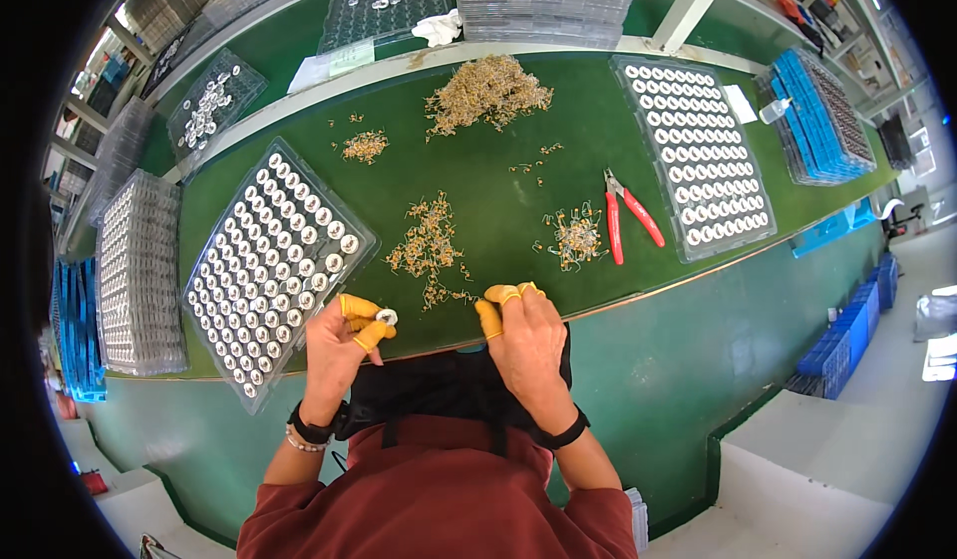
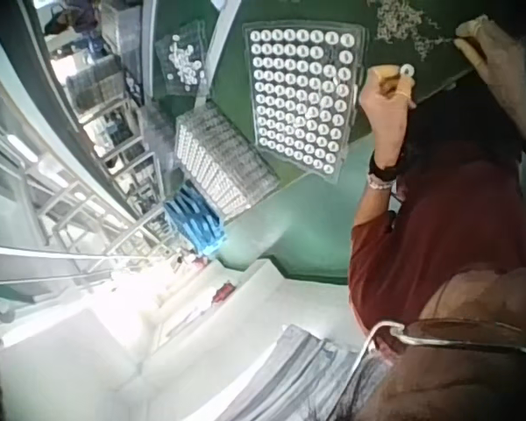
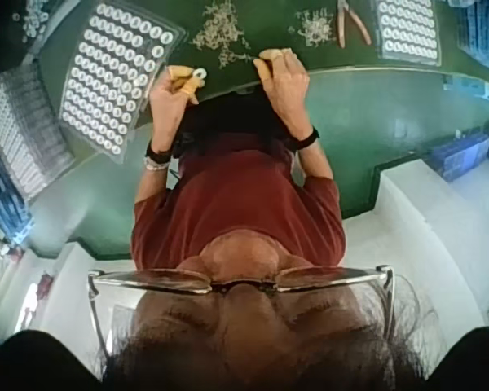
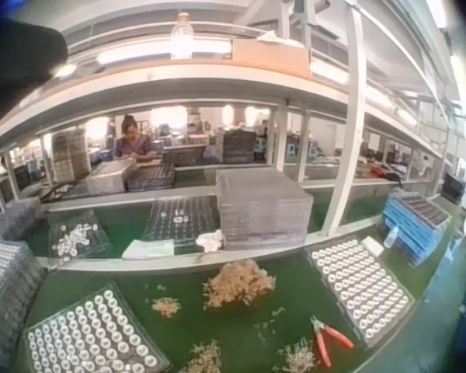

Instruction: Assembling small electronic components into a tray on a factory production line.

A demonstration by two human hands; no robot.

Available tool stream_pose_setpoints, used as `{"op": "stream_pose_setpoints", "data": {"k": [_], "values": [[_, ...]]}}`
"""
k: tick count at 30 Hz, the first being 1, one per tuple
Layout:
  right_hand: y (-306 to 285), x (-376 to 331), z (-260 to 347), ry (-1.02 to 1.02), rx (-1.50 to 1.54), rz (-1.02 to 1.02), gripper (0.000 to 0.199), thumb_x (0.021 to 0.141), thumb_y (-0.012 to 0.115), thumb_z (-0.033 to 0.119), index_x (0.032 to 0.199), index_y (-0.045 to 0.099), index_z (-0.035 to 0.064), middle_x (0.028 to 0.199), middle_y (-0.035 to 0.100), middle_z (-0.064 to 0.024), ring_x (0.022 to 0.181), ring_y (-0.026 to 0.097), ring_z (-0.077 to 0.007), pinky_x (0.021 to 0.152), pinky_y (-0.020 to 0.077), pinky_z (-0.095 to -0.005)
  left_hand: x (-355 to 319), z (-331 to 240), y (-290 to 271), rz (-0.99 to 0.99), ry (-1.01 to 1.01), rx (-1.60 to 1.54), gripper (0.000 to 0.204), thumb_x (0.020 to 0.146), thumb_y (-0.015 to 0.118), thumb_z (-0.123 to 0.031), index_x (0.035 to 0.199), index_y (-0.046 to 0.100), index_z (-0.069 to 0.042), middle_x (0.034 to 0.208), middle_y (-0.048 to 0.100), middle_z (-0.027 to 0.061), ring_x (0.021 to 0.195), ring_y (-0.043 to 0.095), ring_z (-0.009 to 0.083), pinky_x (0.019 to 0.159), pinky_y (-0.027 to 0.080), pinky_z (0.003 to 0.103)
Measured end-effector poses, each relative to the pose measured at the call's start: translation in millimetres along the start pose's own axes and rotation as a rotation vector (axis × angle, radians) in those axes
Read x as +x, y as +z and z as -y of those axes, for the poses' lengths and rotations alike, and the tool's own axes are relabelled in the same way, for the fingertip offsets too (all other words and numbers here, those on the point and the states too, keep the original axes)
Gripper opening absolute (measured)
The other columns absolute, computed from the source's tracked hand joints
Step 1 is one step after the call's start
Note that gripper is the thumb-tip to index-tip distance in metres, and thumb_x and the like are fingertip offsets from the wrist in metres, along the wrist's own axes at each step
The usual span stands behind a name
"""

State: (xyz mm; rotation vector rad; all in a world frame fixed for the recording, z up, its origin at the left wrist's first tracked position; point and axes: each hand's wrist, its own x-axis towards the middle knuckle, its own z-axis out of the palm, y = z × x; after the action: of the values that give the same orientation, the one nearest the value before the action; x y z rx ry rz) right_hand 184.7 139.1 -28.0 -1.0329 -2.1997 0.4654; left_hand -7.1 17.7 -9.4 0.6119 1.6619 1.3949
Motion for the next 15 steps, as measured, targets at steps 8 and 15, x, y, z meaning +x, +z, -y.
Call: {"op": "stream_pose_setpoints", "data": {"k": [8, 15], "values": [[0, 8, 12, 0.083, -0.095, 0.175, 0.017, 0.079, 0.072, 0.014, 0.086, 0.060, 0.0042, 0.080, 0.057, -0.0119, 0.074, 0.060, -0.0315, 0.064, 0.0499, -0.0419, -12, 15, 19, 0.082, 0.039, -0.204, 0.015, 0.087, 0.063, 0.007, 0.103, 0.062, 0.005, 0.093, 0.067, 0.0107, 0.076, 0.066, 0.0145, 0.053, 0.054, 0.024], [-15, 2, -1, 0.135, -0.065, 0.141, 0.011, 0.080, 0.069, 0.006, 0.088, 0.063, 0.0026, 0.083, 0.062, -0.0139, 0.072, 0.061, -0.0347, 0.062, 0.0481, -0.0432, -18, 17, 29, 0.166, -0.024, -0.240, 0.014, 0.089, 0.062, 0.004, 0.103, 0.063, 0.005, 0.091, 0.068, 0.0108, 0.077, 0.067, 0.0148, 0.055, 0.055, 0.024]]}}
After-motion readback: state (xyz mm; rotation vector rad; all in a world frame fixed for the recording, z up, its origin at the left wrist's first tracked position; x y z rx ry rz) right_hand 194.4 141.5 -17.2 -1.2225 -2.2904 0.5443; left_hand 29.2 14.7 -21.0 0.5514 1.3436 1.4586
